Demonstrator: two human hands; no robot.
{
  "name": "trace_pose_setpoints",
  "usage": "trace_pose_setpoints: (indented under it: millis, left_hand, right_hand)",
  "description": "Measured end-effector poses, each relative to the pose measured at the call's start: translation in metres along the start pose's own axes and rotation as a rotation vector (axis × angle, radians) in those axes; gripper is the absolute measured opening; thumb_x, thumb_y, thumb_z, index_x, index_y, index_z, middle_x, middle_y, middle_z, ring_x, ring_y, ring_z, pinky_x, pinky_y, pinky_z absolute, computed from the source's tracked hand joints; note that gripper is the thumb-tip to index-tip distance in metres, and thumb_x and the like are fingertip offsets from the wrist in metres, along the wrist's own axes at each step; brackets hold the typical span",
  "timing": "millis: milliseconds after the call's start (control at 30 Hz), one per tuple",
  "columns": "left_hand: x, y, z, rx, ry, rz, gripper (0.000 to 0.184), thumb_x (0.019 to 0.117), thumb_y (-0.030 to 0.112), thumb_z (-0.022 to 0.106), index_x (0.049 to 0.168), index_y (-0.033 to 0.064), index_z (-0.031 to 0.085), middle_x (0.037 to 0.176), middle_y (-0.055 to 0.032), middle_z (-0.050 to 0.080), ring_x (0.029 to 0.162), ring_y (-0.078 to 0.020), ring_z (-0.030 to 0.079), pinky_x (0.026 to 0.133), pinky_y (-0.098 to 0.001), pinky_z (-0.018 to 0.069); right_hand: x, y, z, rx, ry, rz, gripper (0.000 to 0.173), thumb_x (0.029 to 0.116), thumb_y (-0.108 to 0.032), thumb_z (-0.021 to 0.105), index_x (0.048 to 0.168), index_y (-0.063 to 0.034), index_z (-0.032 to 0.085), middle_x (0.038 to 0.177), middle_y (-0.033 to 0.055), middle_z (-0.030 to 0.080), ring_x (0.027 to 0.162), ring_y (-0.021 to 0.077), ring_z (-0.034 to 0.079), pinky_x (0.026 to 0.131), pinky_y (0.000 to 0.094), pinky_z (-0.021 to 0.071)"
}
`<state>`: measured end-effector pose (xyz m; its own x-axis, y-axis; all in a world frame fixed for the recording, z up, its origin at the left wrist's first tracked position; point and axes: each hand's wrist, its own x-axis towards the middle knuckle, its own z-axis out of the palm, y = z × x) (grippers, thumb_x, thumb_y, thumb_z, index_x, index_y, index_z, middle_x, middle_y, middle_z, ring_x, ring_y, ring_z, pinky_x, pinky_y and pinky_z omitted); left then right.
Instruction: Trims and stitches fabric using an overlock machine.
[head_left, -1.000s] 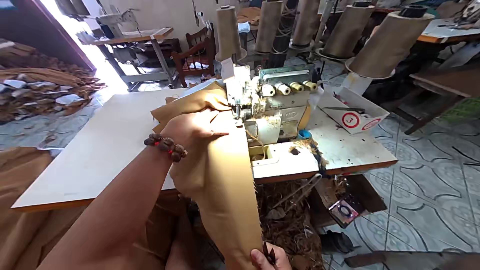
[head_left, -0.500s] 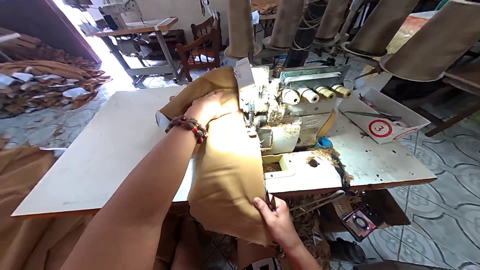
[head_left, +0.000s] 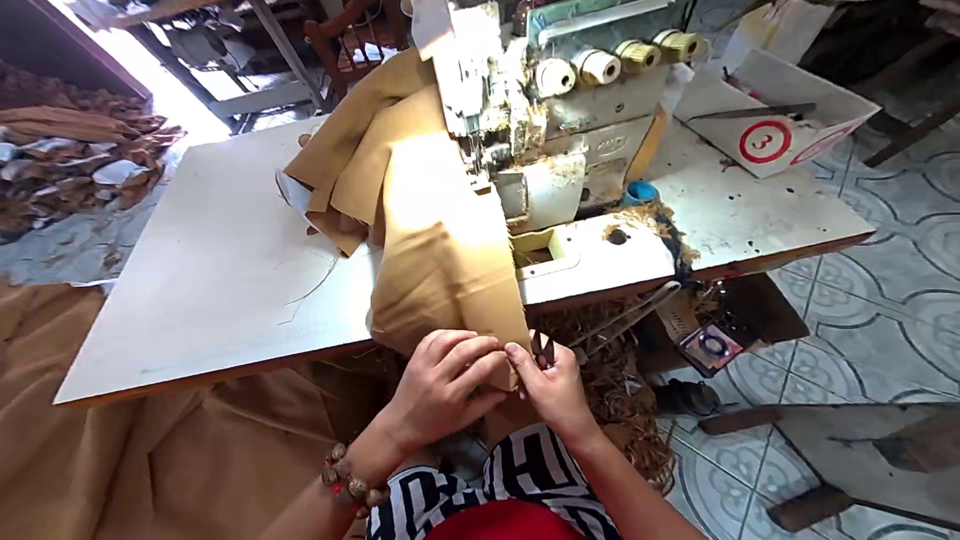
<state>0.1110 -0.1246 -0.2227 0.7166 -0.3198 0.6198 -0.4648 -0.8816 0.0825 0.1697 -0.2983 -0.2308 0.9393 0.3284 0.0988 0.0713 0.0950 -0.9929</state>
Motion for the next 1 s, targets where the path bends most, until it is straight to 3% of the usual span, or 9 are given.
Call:
trace_pose_setpoints:
  millis: [200, 300, 367, 467, 567, 733, 800, 900, 1000]
  left_hand:
    - [0.014, 0.008, 0.005, -0.053, 0.079, -0.089, 0.024, 0.0854, 0.027, 0.076, 0.105, 0.0142, 0.074, 0.101, -0.0059, 0.074, 0.098, -0.0213, 0.069, 0.090, -0.0354, 0.0531]
    - [0.017, 0.008, -0.003, -0.077, 0.037, -0.047, 0.041, 0.0875, 0.052, 0.074, 0.106, 0.0157, 0.072, 0.099, -0.0045, 0.073, 0.097, -0.0195, 0.067, 0.093, -0.0364, 0.0506]
    - [0.028, 0.003, -0.015, -0.059, 0.025, -0.051, 0.051, 0.0937, 0.063, 0.060, 0.107, 0.0152, 0.073, 0.102, -0.0052, 0.074, 0.100, -0.0200, 0.068, 0.093, -0.0386, 0.0512]
    - [0.066, -0.019, -0.036, 0.030, -0.051, -0.150, 0.045, 0.1035, 0.041, 0.051, 0.124, 0.0078, 0.071, 0.125, -0.0141, 0.070, 0.117, -0.0320, 0.066, 0.096, -0.0513, 0.0518]
    - [0.107, -0.050, -0.049, 0.188, -0.197, -0.253, 0.039, 0.1053, 0.026, 0.049, 0.137, 0.0106, 0.065, 0.140, -0.0130, 0.063, 0.128, -0.0379, 0.059, 0.104, -0.0592, 0.0443]
    - [0.130, -0.040, -0.051, 0.342, -0.255, -0.238, 0.034, 0.1008, 0.006, 0.056, 0.132, 0.0021, 0.067, 0.127, -0.0190, 0.069, 0.118, -0.0396, 0.065, 0.101, -0.0569, 0.0480]
    - [0.129, -0.043, -0.047, 0.285, -0.273, -0.310, 0.038, 0.1055, 0.015, 0.051, 0.139, 0.0031, 0.062, 0.130, -0.0201, 0.068, 0.117, -0.0403, 0.066, 0.099, -0.0575, 0.0501]
    - [0.138, -0.072, -0.050, 0.110, -0.341, -0.381, 0.046, 0.1088, 0.031, 0.044, 0.147, 0.0074, 0.056, 0.147, -0.0168, 0.057, 0.137, -0.0390, 0.052, 0.112, -0.0618, 0.0376]
    - [0.162, -0.095, -0.067, 0.011, -0.483, -0.413, 0.053, 0.1053, 0.040, 0.053, 0.148, 0.0087, 0.052, 0.147, -0.0176, 0.055, 0.136, -0.0380, 0.051, 0.111, -0.0593, 0.0384]
  right_hand:
    - [0.001, -0.013, -0.002, -0.008, 0.030, -0.024, 0.009, 0.0963, -0.010, 0.063, 0.088, -0.0066, 0.064, 0.067, -0.0093, 0.059, 0.052, -0.0053, 0.055, 0.051, 0.0130, 0.0503]
    - [-0.003, -0.010, -0.005, 0.023, 0.035, -0.062, 0.008, 0.0948, -0.010, 0.065, 0.087, -0.0071, 0.066, 0.070, -0.0095, 0.063, 0.059, -0.0063, 0.059, 0.057, 0.0127, 0.0511]
    - [-0.004, -0.008, -0.007, 0.028, 0.014, -0.070, 0.010, 0.0954, -0.011, 0.064, 0.086, -0.0074, 0.067, 0.070, -0.0099, 0.063, 0.060, -0.0065, 0.058, 0.057, 0.0127, 0.0503]
    - [0.004, -0.012, -0.006, 0.010, -0.027, -0.049, 0.013, 0.0969, -0.011, 0.062, 0.085, -0.0076, 0.065, 0.066, -0.0100, 0.059, 0.052, -0.0059, 0.053, 0.049, 0.0131, 0.0478]
    - [0.029, -0.018, -0.001, 0.000, -0.048, -0.053, 0.015, 0.0975, -0.011, 0.061, 0.083, -0.0073, 0.064, 0.062, -0.0092, 0.056, 0.048, -0.0039, 0.051, 0.047, 0.0147, 0.0468]
    - [0.073, -0.038, 0.010, 0.033, -0.062, 0.026, 0.013, 0.0980, -0.008, 0.063, 0.086, -0.0040, 0.062, 0.060, -0.0060, 0.054, 0.045, -0.0007, 0.050, 0.046, 0.0170, 0.0463]
    - [0.090, -0.041, 0.016, 0.071, -0.055, 0.043, 0.013, 0.0981, -0.006, 0.062, 0.085, -0.0032, 0.062, 0.059, -0.0055, 0.052, 0.044, 0.0002, 0.049, 0.045, 0.0172, 0.0463]
    - [0.111, -0.041, 0.025, 0.124, -0.009, 0.026, 0.015, 0.0986, -0.002, 0.061, 0.084, -0.0021, 0.061, 0.057, -0.0035, 0.052, 0.043, 0.0016, 0.048, 0.043, 0.0178, 0.0449]
    - [0.121, -0.043, 0.033, 0.138, -0.006, -0.050, 0.020, 0.1013, -0.003, 0.058, 0.082, -0.0026, 0.061, 0.059, -0.0016, 0.065, 0.041, -0.0002, 0.050, 0.041, 0.0157, 0.0416]
